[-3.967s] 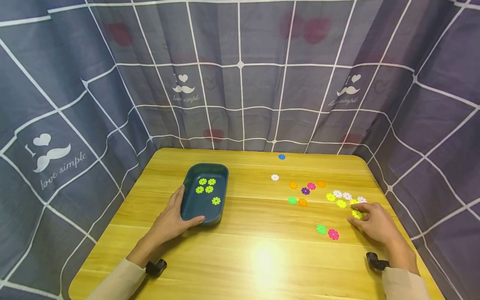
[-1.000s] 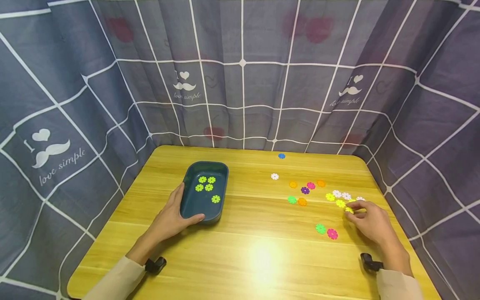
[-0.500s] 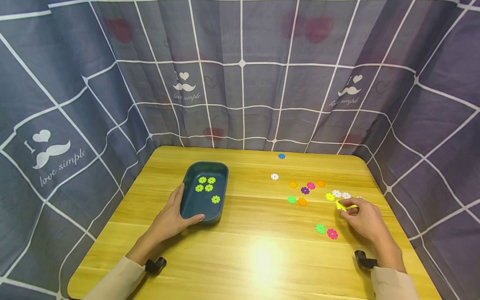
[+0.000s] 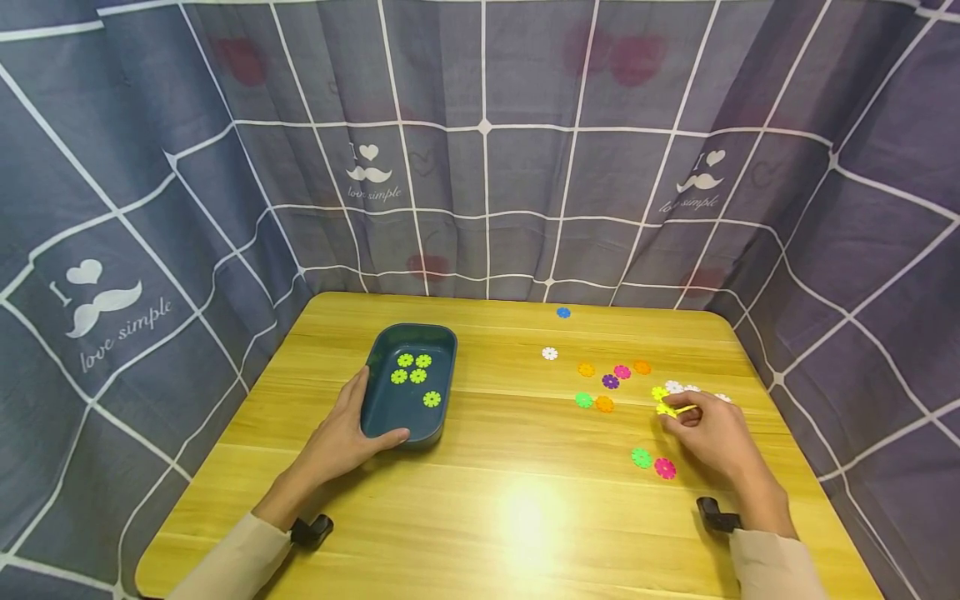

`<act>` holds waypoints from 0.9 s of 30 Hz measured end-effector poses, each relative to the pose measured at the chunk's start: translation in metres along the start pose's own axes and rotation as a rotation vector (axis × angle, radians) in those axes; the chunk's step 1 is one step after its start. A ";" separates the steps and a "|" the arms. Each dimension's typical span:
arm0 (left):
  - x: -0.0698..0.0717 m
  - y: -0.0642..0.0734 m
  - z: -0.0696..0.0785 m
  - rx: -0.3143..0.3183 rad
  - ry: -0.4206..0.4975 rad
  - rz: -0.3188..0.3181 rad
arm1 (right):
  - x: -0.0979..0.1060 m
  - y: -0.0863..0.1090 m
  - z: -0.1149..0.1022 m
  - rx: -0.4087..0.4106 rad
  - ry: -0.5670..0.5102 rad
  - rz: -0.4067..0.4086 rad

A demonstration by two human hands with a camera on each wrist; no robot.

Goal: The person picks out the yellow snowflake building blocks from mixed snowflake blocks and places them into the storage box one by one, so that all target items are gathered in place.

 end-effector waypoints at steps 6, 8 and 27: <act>0.000 0.000 0.000 -0.002 0.000 -0.001 | -0.005 -0.002 -0.012 0.019 -0.020 0.006; 0.000 0.000 0.000 -0.001 -0.002 -0.001 | -0.006 -0.004 -0.015 0.039 -0.034 0.014; 0.000 0.000 0.000 -0.002 -0.009 0.004 | -0.019 -0.015 -0.047 0.093 -0.084 -0.060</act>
Point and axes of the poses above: each hand's wrist, its own y-axis away from the middle knuckle, its own x-axis out of the back of the hand, z = x × y, the point moved 1 cm from there along -y, towards the middle knuckle, and after that the axes turned 1 degree about z, right-handed, at the moved point
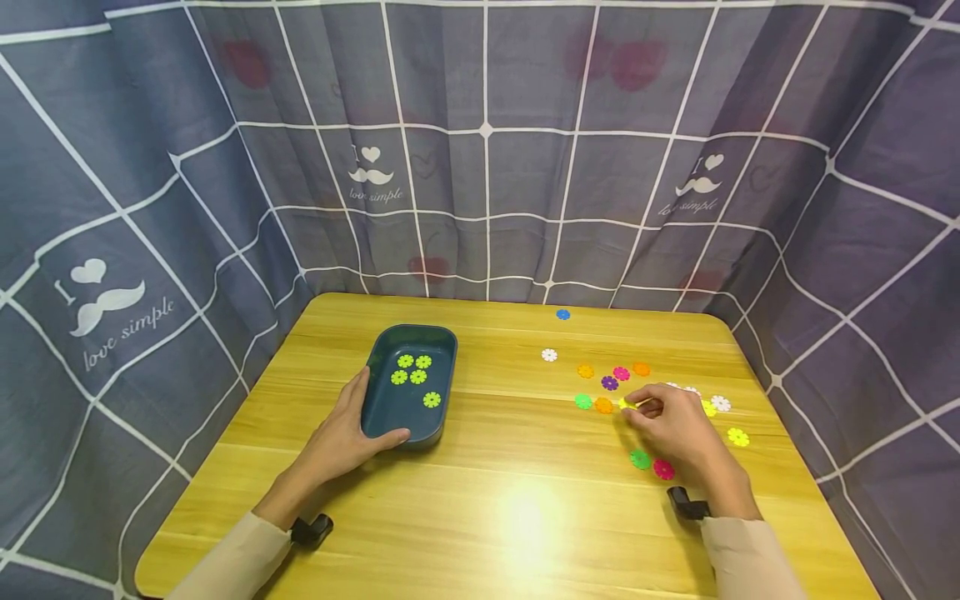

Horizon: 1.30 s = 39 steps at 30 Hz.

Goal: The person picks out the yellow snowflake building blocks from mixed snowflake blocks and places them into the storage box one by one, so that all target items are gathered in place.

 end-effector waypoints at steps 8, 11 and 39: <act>0.000 0.001 0.001 -0.006 0.008 0.005 | -0.006 -0.007 -0.009 0.037 -0.003 0.003; 0.000 0.001 0.001 -0.002 0.009 -0.001 | -0.009 -0.008 -0.012 0.043 -0.019 0.005; -0.001 -0.001 -0.001 -0.006 0.001 0.011 | -0.045 -0.037 -0.053 0.275 -0.085 -0.001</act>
Point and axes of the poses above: each hand's wrist, its own y-axis away from the middle knuckle, its own x-axis out of the back of the hand, z = x × y, the point moved 1 cm from there along -y, towards the middle knuckle, and after that the axes turned 1 degree about z, right-handed, at the moved point
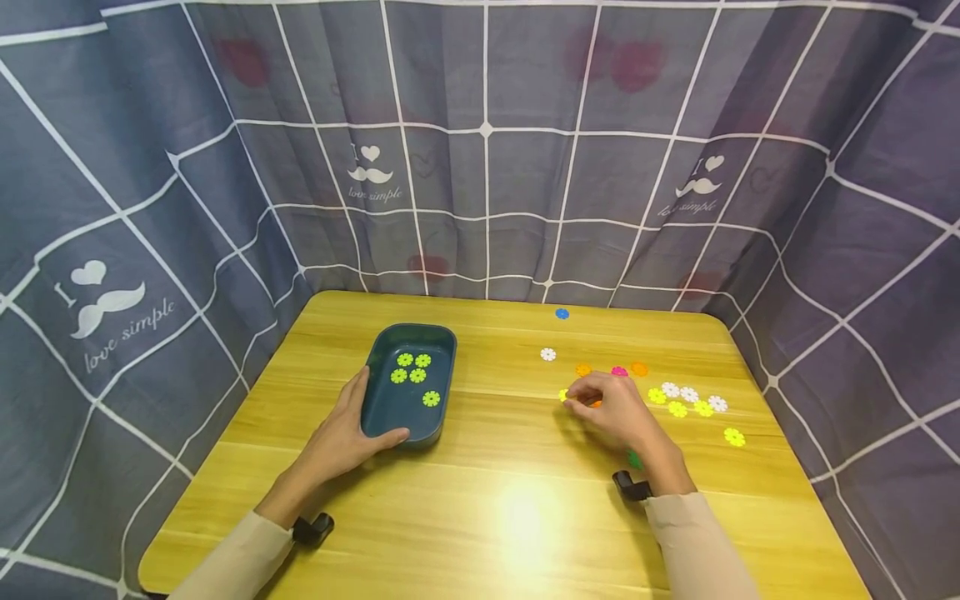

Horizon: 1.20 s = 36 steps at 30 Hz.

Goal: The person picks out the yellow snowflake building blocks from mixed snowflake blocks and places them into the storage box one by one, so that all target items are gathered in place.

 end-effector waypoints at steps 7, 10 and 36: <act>0.001 0.000 0.001 0.004 0.000 -0.012 | -0.009 -0.012 -0.011 0.032 -0.045 -0.002; 0.002 -0.001 0.001 0.000 -0.001 -0.007 | -0.013 -0.018 -0.017 0.042 -0.042 -0.002; 0.001 0.002 0.000 -0.002 0.008 -0.007 | -0.045 -0.065 -0.060 0.202 -0.050 -0.066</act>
Point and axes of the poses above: each hand's wrist, its own y-axis away from the middle knuckle, its own x-axis out of the back of the hand, z = x × y, the point moved 1 cm from there along -y, towards the middle knuckle, and after that the axes turned 1 degree about z, right-handed, at the moved point
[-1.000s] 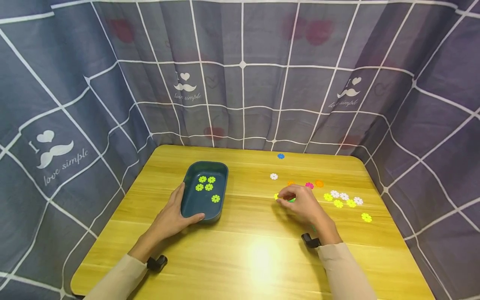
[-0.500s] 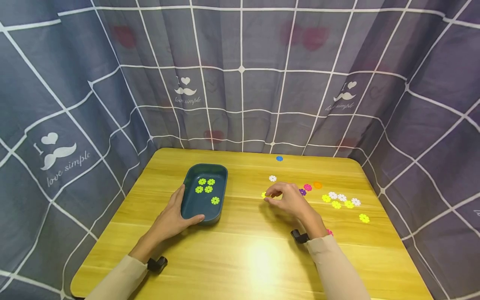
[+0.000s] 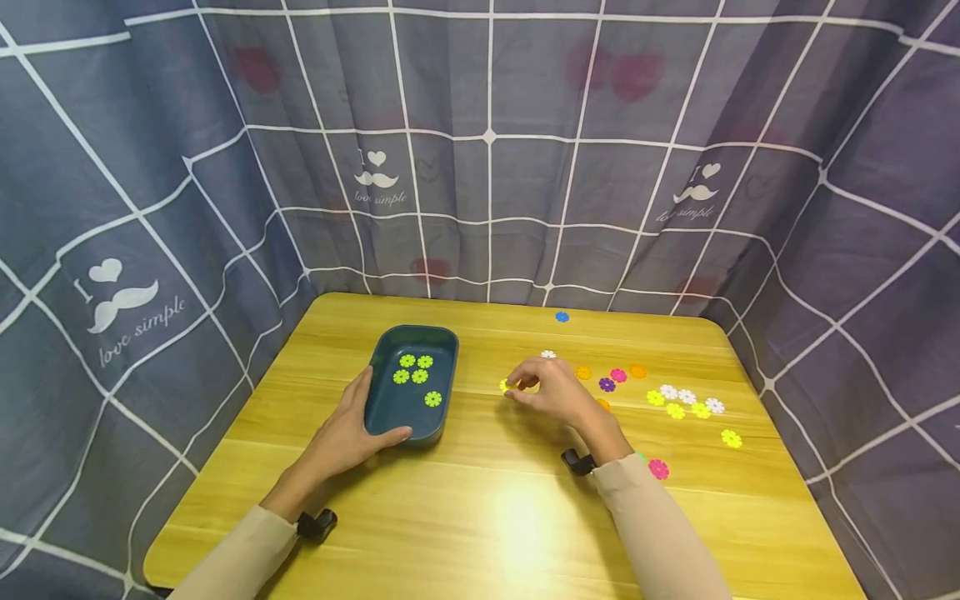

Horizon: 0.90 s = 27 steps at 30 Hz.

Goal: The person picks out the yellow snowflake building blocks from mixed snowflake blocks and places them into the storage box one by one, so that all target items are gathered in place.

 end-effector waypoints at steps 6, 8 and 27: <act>-0.001 -0.001 0.000 -0.008 0.000 0.003 | -0.008 -0.013 -0.007 0.031 0.014 -0.024; -0.001 -0.001 0.000 -0.006 -0.001 0.002 | -0.011 -0.017 -0.010 0.023 0.016 -0.033; 0.000 -0.001 0.001 0.001 -0.006 0.000 | -0.035 -0.052 -0.027 0.073 -0.022 -0.095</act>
Point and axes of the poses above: each hand's wrist, its own y-axis away from the middle knuckle, its own x-axis out of the back of the hand, z = x × y, the point moved 1 cm from there along -y, towards the middle knuckle, and after that the axes turned 1 degree about z, right-handed, at the moved point
